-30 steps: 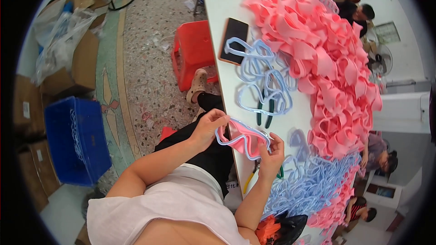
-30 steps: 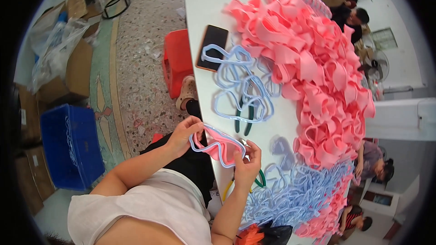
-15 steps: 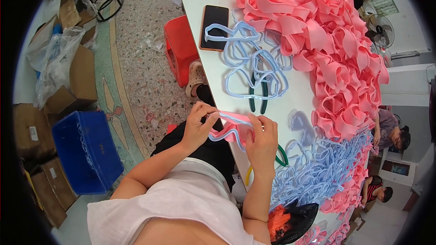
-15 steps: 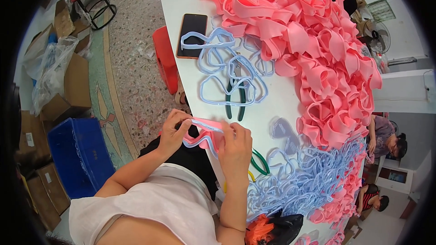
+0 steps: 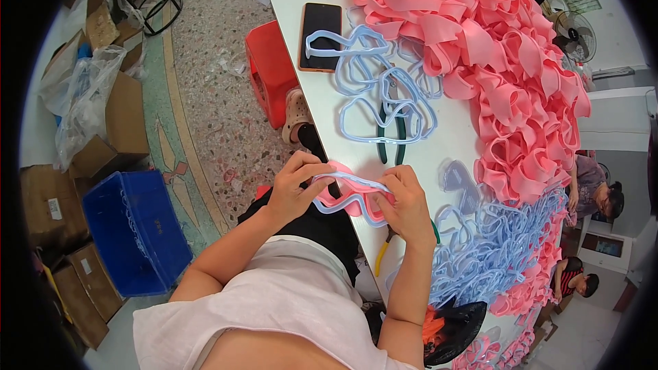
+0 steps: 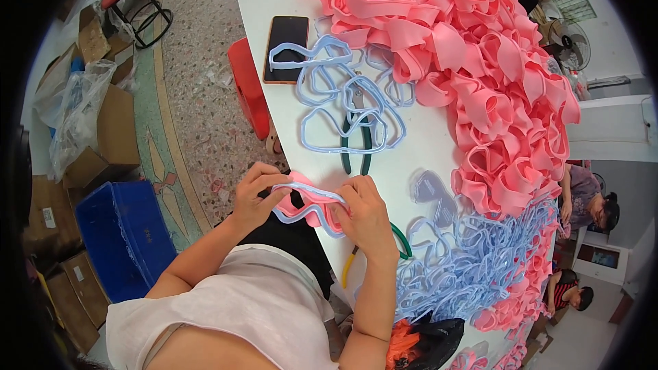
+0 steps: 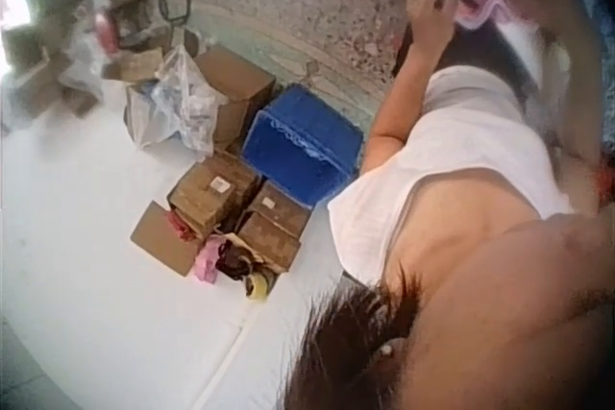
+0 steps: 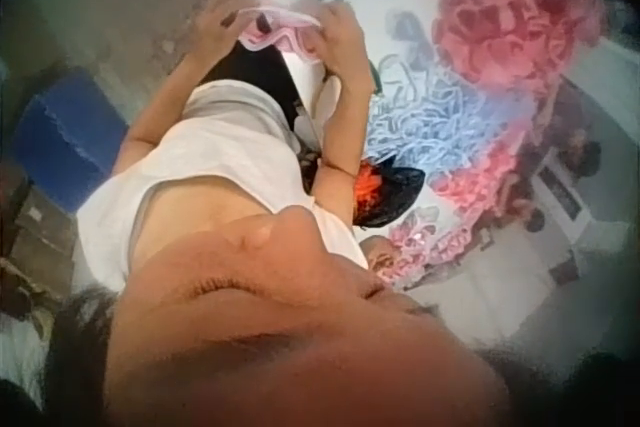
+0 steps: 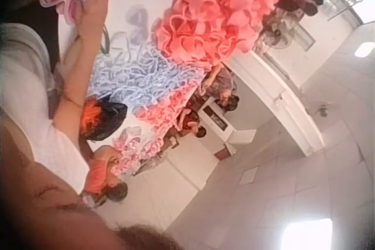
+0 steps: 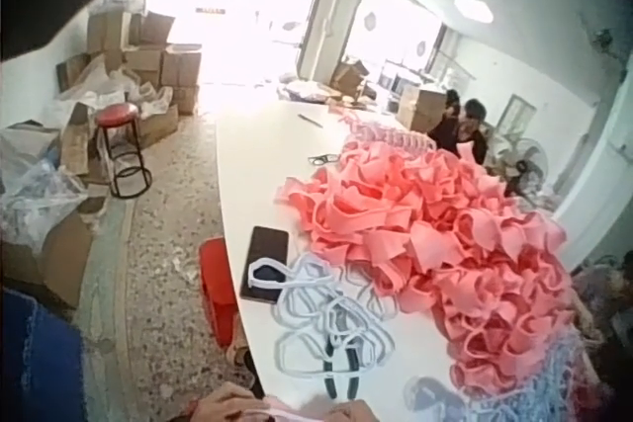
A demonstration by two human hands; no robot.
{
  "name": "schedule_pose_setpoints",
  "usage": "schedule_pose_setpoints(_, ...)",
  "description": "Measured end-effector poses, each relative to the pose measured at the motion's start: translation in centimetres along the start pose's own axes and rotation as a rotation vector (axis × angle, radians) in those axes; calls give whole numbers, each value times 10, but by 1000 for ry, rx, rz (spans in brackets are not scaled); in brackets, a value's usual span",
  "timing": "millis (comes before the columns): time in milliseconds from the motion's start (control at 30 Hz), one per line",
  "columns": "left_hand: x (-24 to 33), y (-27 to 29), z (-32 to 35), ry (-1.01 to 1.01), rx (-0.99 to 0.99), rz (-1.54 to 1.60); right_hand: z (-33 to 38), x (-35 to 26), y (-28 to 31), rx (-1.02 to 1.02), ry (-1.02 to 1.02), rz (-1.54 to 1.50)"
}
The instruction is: The recorder is attaching fabric components and straps to pink swimming goggles at a manufacturing workstation.
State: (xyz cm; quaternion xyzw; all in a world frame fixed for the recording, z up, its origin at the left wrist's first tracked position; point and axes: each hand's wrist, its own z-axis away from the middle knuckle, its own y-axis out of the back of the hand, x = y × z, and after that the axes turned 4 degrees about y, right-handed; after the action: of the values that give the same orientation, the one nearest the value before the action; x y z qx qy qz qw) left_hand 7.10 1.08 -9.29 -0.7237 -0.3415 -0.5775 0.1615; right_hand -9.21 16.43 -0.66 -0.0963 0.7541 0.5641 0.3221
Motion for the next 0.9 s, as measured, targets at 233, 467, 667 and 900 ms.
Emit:
schedule_pose_setpoints(233,12,-3,-12,97,-31,-40,9,6,-5,53,-263,-296)
schedule_pose_setpoints(467,22,-7,-18,103,-58,-91,5,0,6,36,-115,-40)
schedule_pose_setpoints(667,23,-13,-21,66,-30,-193,7,-1,3,145,-12,69)
schedule_pose_setpoints(900,24,-12,-21,173,-73,-154,17,6,5,201,42,79)
